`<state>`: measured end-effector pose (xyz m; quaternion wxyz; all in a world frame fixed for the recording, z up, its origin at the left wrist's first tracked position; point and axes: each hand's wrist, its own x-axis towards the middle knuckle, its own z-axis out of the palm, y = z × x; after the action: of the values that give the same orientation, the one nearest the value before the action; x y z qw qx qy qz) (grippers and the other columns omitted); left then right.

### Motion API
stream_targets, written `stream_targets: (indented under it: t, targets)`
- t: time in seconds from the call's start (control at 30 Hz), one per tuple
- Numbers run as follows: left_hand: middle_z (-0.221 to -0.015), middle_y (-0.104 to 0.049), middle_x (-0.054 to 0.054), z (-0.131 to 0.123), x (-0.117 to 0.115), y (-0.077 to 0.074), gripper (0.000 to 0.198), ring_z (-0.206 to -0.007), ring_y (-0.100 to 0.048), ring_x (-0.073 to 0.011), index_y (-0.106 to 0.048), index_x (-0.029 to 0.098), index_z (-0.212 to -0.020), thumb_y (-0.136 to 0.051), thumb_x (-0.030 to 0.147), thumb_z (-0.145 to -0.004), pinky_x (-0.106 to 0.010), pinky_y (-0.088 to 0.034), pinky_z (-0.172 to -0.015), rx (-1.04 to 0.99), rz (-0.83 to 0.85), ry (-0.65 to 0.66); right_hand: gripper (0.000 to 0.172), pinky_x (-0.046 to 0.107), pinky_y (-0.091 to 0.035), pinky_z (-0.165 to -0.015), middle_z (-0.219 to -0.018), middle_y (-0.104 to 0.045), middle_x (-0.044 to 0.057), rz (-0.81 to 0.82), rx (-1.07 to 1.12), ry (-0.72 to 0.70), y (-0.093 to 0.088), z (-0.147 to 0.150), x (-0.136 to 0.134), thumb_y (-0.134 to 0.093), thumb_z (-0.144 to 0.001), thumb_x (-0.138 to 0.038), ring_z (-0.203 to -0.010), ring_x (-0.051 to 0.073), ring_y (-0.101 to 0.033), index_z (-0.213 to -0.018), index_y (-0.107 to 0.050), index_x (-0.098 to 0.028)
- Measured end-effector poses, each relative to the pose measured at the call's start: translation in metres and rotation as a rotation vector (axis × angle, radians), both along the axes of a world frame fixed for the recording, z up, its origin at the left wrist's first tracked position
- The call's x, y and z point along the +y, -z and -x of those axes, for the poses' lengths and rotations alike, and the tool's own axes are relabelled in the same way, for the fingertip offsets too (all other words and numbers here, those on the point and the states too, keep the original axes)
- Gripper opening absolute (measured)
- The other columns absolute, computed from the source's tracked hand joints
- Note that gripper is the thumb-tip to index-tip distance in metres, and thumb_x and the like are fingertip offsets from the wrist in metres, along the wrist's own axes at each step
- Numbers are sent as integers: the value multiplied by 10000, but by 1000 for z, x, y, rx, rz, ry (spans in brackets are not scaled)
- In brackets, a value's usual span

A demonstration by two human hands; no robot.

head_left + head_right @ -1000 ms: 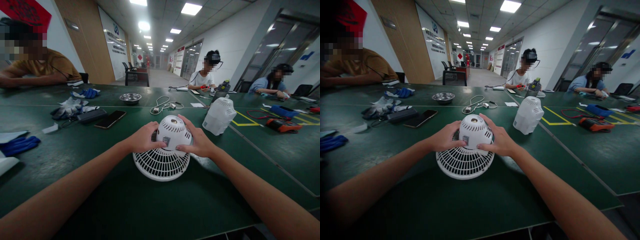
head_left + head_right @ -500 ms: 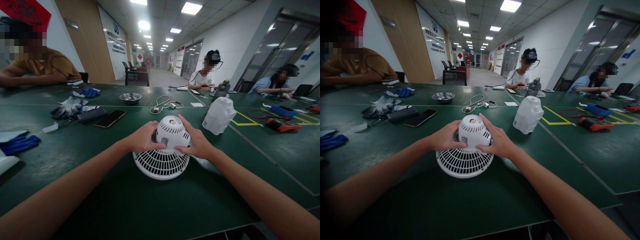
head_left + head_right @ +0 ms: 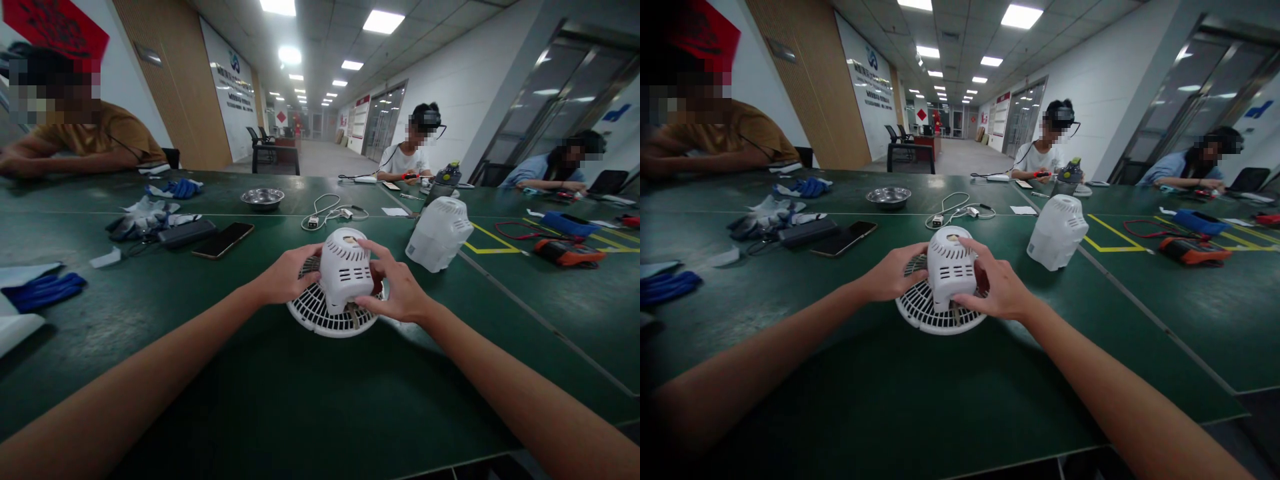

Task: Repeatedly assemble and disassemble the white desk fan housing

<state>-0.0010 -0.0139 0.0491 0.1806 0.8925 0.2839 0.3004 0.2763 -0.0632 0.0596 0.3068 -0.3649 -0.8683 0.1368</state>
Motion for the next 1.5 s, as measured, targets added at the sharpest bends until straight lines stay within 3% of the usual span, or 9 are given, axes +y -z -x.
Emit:
stream_targets:
  t: [0.13, 0.27, 0.47, 0.73, 0.9, 1.07, 1.23, 1.33, 1.5]
  targets:
    - [-1626, -328, -214, -3, -3, 7, 1214, -1414, -425, -456, -39, 245, -1630, -814, 511, -734, -670, -366, -1125, -59, 56, 110, 1022, 428, -608, -679, -1003, -720, 54, 71, 43, -84, 1, -3, 2, -742, -818, -422, -739, 226, -687, -1601, -101, -282]
    - [-1658, -227, -225, -11, -11, 11, 1391, -1430, -380, -492, 128, 275, -1616, -862, 497, -664, -693, -315, -1151, -96, 31, 52, 1033, 448, -599, -694, -1002, -713, 55, 85, 40, -120, 2, -3, 3, -723, -801, -353, -746, 229, -674, -1608, -82, -277]
    - [-1569, -377, -212, -18, -19, 10, 1306, -1324, -501, -462, 66, 270, -1608, -835, 429, -676, -643, -396, -1115, -136, -6, 25, 987, 453, -589, -744, -965, -713, 30, 134, 9, -72, -3, -1, -2, -704, -776, -319, -757, 226, -671, -1586, -142, -294]
    - [-1638, -299, -198, -11, -12, 12, 1298, -1382, -452, -482, 16, 316, -1617, -850, 542, -677, -648, -382, -1128, -89, 23, 40, 919, 452, -601, -765, -1038, -715, 52, 152, -6, -82, -6, -2, -5, -697, -804, -329, -814, 235, -690, -1553, -165, -294]
    - [-1651, -291, -205, -16, -12, 25, 1313, -1415, -414, -483, -23, 297, -1630, -836, 645, -659, -659, -330, -1153, -137, -19, -67, 1134, 553, -574, -898, -1308, -636, 142, 115, -52, -47, -3, -3, -2, -796, -750, -458, -1012, 329, -697, -1594, -60, -286]
    - [-1639, -344, -165, -19, -13, 27, 1123, -1380, -472, -420, -79, 312, -1632, -762, 591, -785, -624, -358, -1143, -143, -60, -129, 1197, 630, -474, -1050, -1560, -423, 172, -41, 25, 109, 5, 7, 3, -827, -680, -616, -1304, 430, -546, -1596, -124, -298]
    - [-1511, -535, -128, -10, -9, 24, 838, -1309, -547, -361, -217, 295, -1615, -615, 527, -915, -604, -379, -1121, -141, -67, -153, 1073, 628, -503, -1001, -1468, -522, 144, -68, 64, 178, 11, 3, 9, -775, -735, -414, -1175, 395, -622, -1595, -143, -314]
    - [-1491, -553, -138, -4, -3, 27, 657, -1364, -498, -355, -333, 254, -1580, -468, 515, -993, -615, -349, -1128, -170, -2, -330, 977, 614, -545, -932, -1296, -632, 122, 1, 106, 236, 15, -8, 18, -707, -777, -327, -1001, 335, -678, -1592, -169, -310]
    - [-1375, -653, -131, 4, 10, 40, 593, -1266, -600, -332, -589, 196, -1390, -361, 587, -1007, -525, -410, -1096, -274, 295, -459, 1076, 609, -571, -905, -1384, -579, 147, 77, 155, 190, 22, -16, 27, -836, -695, -478, -1076, 357, -657, -1574, -238, -311]
